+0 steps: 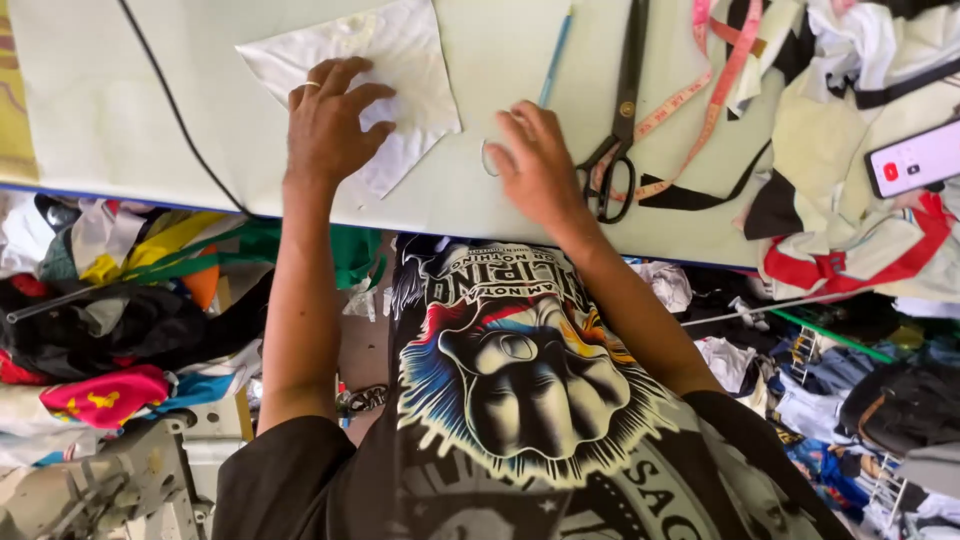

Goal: Measuring fabric with a tape measure, marking it with a pen, and cutting it using scissors and an electric fabric cutter.

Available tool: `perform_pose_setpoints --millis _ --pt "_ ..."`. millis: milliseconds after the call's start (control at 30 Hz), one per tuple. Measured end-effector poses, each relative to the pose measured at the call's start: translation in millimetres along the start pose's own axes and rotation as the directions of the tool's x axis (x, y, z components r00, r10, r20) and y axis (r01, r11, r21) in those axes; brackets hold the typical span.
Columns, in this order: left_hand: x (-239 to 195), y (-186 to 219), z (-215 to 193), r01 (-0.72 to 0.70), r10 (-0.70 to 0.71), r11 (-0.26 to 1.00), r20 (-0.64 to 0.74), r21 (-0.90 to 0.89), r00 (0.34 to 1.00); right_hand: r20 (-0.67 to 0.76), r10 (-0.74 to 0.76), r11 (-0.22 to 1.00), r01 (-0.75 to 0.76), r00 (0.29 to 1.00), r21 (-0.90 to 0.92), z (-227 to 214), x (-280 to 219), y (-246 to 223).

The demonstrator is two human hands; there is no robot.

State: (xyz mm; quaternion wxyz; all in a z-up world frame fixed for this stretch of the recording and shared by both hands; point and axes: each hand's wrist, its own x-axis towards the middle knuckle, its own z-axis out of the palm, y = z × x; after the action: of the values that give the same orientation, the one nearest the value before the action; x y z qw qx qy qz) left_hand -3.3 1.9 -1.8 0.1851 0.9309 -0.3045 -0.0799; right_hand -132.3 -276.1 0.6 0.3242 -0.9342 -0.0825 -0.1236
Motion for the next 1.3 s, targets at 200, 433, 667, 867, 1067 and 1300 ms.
perform_pose_setpoints --millis 200,433,667,867,1067,1300 --pt "-19.3 9.4 23.2 0.329 -0.297 0.926 -0.185 0.183 0.937 0.215 0.075 0.891 0.031 0.974 -0.454 30.6 -2.1 -16.2" --pt "-48.0 -7.6 6.0 0.205 -0.169 0.967 -0.222 0.153 0.960 0.248 0.091 0.956 -0.015 0.965 -0.292 14.3 -24.5 -21.4" --pt "-27.7 -37.9 13.3 0.148 -0.078 0.965 -0.302 0.218 0.950 0.216 0.365 0.926 -0.331 0.905 -0.179 8.4 -32.8 -53.7" --pt "3.3 -58.5 11.7 0.136 -0.094 0.974 -0.227 0.179 0.969 0.223 0.321 0.946 -0.302 0.920 -0.115 27.6 -31.0 -78.2" --pt "51.8 13.9 46.8 0.268 -0.281 0.953 -0.087 -0.139 0.956 0.178 0.234 0.968 -0.212 0.956 -0.134 51.8 -0.3 -77.7" --pt "21.2 -78.9 -10.6 0.296 -0.197 0.943 -0.462 0.152 0.865 -0.041 0.311 0.947 -0.314 0.949 -0.071 72.7 19.3 -49.5"
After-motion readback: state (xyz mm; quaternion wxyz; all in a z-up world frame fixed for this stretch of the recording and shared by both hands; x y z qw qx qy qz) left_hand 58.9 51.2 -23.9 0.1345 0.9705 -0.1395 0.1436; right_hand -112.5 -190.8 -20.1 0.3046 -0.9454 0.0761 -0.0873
